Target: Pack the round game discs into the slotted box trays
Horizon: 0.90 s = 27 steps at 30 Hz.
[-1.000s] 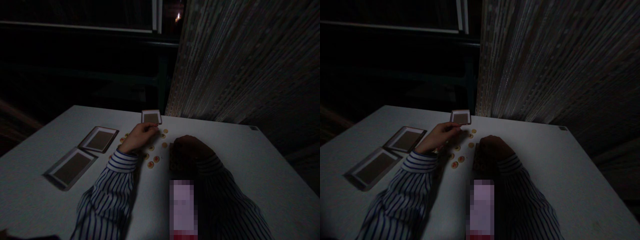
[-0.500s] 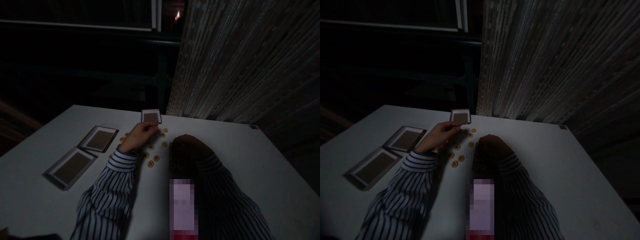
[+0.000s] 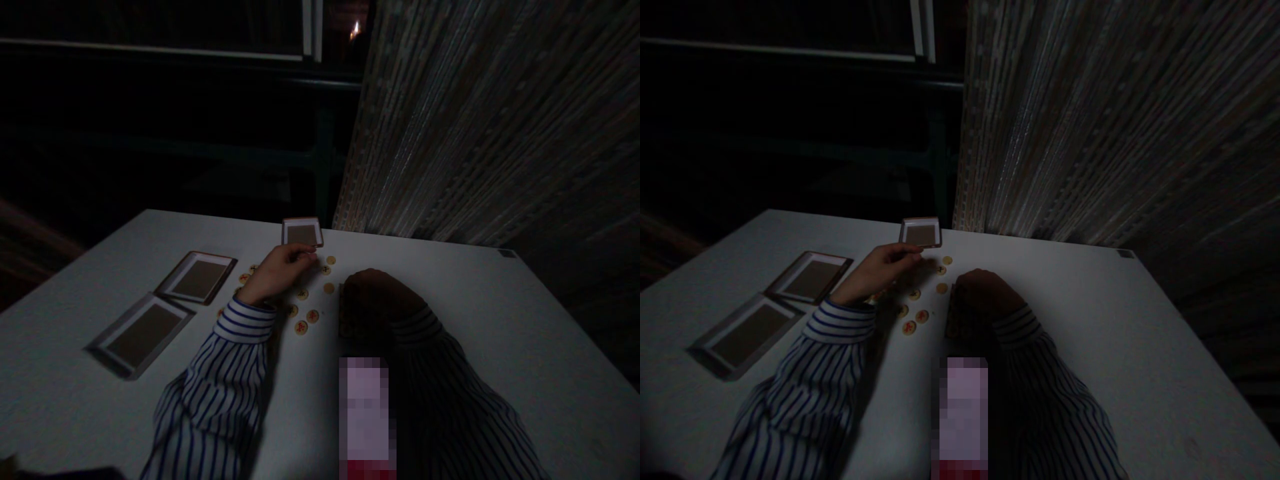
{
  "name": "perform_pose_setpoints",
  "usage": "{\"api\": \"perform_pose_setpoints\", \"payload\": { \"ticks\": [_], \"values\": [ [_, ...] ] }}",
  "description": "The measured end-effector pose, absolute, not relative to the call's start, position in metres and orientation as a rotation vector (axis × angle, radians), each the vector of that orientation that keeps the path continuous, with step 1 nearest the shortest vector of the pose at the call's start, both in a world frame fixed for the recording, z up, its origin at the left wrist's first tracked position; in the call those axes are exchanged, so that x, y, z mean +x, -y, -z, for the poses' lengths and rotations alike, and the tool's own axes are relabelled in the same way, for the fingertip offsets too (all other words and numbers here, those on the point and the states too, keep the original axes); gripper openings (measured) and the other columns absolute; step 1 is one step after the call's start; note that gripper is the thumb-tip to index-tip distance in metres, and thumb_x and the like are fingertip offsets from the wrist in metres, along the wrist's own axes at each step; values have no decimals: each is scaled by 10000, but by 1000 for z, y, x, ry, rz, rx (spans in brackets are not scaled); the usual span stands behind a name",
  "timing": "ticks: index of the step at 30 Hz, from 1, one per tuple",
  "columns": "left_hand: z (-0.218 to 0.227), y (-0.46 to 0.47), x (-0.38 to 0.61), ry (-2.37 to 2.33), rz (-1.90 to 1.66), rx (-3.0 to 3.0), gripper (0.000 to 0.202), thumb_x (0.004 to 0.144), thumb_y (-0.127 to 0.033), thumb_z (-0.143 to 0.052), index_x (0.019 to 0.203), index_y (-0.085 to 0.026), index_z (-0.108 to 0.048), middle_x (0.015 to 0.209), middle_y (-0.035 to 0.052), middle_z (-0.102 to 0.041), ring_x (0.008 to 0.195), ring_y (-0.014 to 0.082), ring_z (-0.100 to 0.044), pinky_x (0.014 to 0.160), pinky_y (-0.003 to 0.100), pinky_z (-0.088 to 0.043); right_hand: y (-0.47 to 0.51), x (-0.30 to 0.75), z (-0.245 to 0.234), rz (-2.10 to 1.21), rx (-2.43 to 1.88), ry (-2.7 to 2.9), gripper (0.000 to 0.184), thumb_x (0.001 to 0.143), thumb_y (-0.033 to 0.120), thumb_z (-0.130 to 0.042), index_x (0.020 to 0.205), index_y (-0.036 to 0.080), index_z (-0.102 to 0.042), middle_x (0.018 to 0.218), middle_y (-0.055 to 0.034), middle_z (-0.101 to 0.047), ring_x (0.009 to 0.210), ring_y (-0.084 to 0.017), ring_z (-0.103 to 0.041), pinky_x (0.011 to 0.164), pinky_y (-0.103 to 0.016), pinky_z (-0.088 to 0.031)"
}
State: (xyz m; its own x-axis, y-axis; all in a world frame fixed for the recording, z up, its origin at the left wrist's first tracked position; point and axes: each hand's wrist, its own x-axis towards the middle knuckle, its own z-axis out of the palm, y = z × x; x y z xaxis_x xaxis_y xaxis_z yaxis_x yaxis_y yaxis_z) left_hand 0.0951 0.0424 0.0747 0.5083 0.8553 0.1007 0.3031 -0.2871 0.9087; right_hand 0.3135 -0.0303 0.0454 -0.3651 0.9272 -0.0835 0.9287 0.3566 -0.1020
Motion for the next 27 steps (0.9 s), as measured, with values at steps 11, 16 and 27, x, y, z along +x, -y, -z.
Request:
{"api": "perform_pose_setpoints", "payload": {
  "ticks": [11, 16, 27],
  "values": [
    [-70, -44, 97, -971, -744, 1857, 413, 737, -432, -564, 1016, -134, -624, 958, 80, -675, 867, 189, -613, 767, 302, -477, 28, 315, -44, 220, 1724, -2581, 212, 837, 223, -433, 915, 186, -627, 930, -73, -658, 824, -175, -596, 693, -260, -398],
    [-74, -42, 96, -999, -718, 1872, 421, 745, -445, -546, 1021, -135, -618, 875, 64, -680, 746, 170, -618, 669, 280, -486, 30, 317, -44, 188, 1739, -2593, 225, 847, 238, -427, 938, 185, -626, 937, -71, -659, 851, -180, -590, 730, -268, -398],
    [-68, -42, 100, -1119, -818, 2079, 378, 759, -411, -519, 1021, -156, -614, 924, 71, -676, 823, 183, -621, 736, 285, -469, 34, 321, -84, -149, 2078, -2556, 328, 861, 291, -411, 1128, 169, -558, 1102, -94, -611, 998, -206, -534, 842, -322, -349]
  ]
}}
